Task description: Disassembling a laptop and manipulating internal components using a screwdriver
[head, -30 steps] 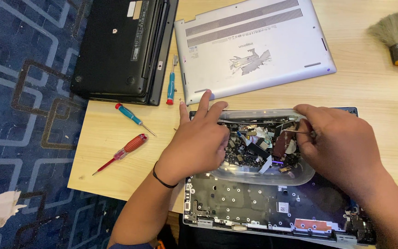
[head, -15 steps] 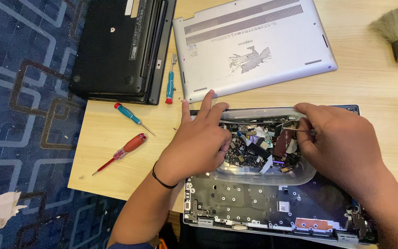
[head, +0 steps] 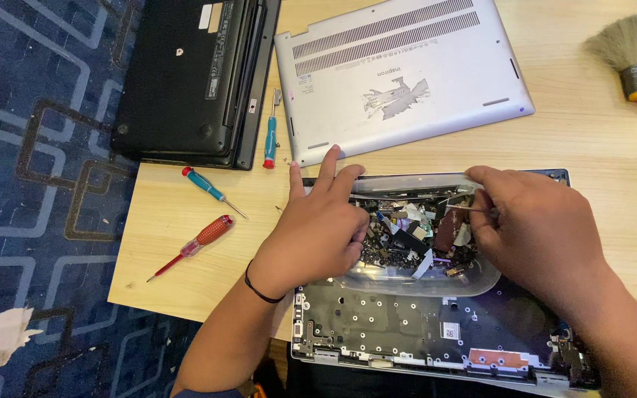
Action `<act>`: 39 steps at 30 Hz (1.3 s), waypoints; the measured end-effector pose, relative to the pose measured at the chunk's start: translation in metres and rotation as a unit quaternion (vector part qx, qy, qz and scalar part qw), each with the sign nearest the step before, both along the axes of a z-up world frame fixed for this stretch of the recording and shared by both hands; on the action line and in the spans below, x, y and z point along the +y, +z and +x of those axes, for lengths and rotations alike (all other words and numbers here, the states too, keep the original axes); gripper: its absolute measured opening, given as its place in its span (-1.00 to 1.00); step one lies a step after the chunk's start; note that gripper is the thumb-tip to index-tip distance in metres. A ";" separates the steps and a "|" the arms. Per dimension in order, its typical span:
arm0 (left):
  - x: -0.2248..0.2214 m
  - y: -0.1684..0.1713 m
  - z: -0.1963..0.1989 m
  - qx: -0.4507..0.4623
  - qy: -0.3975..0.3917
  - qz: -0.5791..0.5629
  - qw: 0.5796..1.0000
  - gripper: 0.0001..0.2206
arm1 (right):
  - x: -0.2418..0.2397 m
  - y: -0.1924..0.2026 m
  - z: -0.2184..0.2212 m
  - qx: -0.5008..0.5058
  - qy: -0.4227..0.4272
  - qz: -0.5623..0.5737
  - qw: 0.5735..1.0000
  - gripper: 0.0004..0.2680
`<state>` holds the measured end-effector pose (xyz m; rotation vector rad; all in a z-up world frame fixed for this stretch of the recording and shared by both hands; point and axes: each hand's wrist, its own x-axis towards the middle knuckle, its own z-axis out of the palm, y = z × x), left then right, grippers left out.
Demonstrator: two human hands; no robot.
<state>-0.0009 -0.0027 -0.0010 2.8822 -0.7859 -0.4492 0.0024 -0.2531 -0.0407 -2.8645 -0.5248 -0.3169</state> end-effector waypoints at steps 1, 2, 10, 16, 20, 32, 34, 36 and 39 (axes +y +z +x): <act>-0.001 0.000 0.000 0.001 0.001 0.000 1.000 -0.93 | 0.000 0.000 0.000 0.001 0.001 0.000 1.000 -0.76; -0.002 0.001 0.000 0.007 0.007 0.006 1.000 -0.94 | 0.001 0.001 0.001 0.004 -0.002 -0.008 1.000 -0.76; -0.009 -0.003 -0.004 -0.040 0.008 0.059 0.997 -0.89 | 0.000 -0.001 0.001 0.004 -0.001 -0.010 1.000 -0.76; -0.006 -0.005 -0.004 -0.047 0.006 0.045 0.998 -0.89 | 0.000 0.000 0.002 -0.001 0.011 0.007 1.000 -0.77; 0.002 -0.008 -0.004 -0.072 -0.010 0.019 0.997 -0.93 | -0.001 -0.001 0.002 -0.005 0.009 0.007 1.000 -0.78; 0.032 0.016 -0.001 0.012 0.001 -0.299 0.954 -0.91 | 0.004 0.013 -0.003 -0.002 -0.006 0.003 1.000 -0.78; 0.031 0.018 0.001 0.007 0.000 -0.332 0.943 -0.88 | 0.007 0.026 -0.006 -0.023 -0.014 -0.008 1.000 -0.77; 0.028 0.022 0.000 0.048 0.011 -0.411 0.910 -0.91 | 0.008 0.041 -0.009 -0.067 0.126 0.093 0.985 -0.54; 0.023 0.024 0.000 0.074 0.003 -0.517 0.853 -0.92 | 0.018 0.051 -0.022 -0.062 0.229 0.143 0.961 -0.52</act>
